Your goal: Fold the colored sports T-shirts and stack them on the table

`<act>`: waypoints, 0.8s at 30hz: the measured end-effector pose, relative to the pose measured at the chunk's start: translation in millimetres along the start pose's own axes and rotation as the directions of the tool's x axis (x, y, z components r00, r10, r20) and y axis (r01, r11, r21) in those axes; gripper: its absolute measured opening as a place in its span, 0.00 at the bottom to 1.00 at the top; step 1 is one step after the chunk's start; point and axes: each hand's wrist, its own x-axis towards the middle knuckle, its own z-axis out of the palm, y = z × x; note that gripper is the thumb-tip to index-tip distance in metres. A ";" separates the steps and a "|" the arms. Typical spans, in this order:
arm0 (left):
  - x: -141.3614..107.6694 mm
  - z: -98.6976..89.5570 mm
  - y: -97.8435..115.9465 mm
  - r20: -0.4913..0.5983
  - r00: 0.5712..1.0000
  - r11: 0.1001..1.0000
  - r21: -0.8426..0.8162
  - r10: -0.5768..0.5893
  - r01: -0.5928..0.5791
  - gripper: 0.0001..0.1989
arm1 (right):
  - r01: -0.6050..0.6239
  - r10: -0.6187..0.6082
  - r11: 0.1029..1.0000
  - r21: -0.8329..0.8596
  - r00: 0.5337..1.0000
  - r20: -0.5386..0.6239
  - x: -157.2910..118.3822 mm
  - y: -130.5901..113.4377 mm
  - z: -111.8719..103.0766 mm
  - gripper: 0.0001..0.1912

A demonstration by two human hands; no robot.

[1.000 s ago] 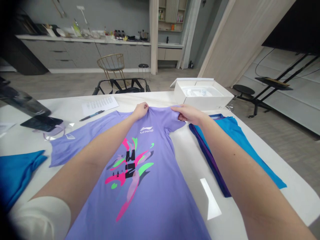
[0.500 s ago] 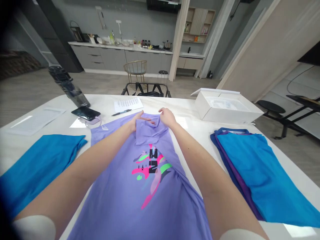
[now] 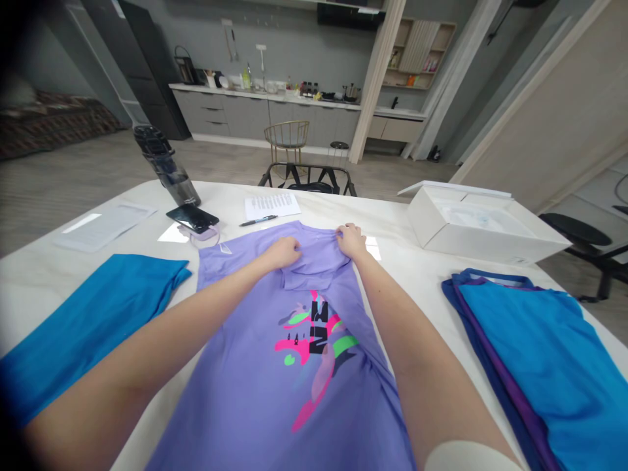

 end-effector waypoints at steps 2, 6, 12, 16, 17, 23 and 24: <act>-2.8 -4.4 2.7 -0.035 0.998 0.998 0.000 0.059 -0.059 0.04 | 0.017 -0.017 1.000 0.010 0.997 -0.071 1.1 0.0 -2.0 0.13; -0.5 -29.0 17.3 0.022 1.000 0.923 -0.384 -0.023 0.029 0.08 | -0.050 0.070 0.994 0.099 0.976 -0.208 5.8 -4.3 -16.0 0.14; 32.0 -74.9 -2.7 0.203 0.935 0.769 -0.532 -0.291 0.354 0.07 | -0.095 0.114 0.989 0.113 0.978 -0.174 21.8 -28.1 -21.6 0.14; 36.3 -73.8 -46.8 -0.139 0.949 0.959 -0.054 -0.284 0.279 0.15 | -0.089 0.096 0.994 0.064 0.989 -0.116 18.3 -41.9 1.1 0.17; 32.7 -69.7 -55.5 -0.232 0.954 0.971 0.099 -0.189 0.217 0.18 | -0.088 0.094 0.995 0.055 0.988 -0.120 14.7 -43.6 6.2 0.19; -2.2 -43.2 -66.2 -0.046 0.896 0.787 0.499 0.442 -0.363 0.21 | 0.042 -0.040 0.999 0.006 0.979 -0.201 -25.4 -45.0 11.9 0.26; -8.4 -39.6 -63.3 0.034 0.873 0.756 0.486 0.486 -0.440 0.21 | 0.092 -0.087 0.996 0.016 0.977 -0.194 -35.1 -45.1 10.5 0.25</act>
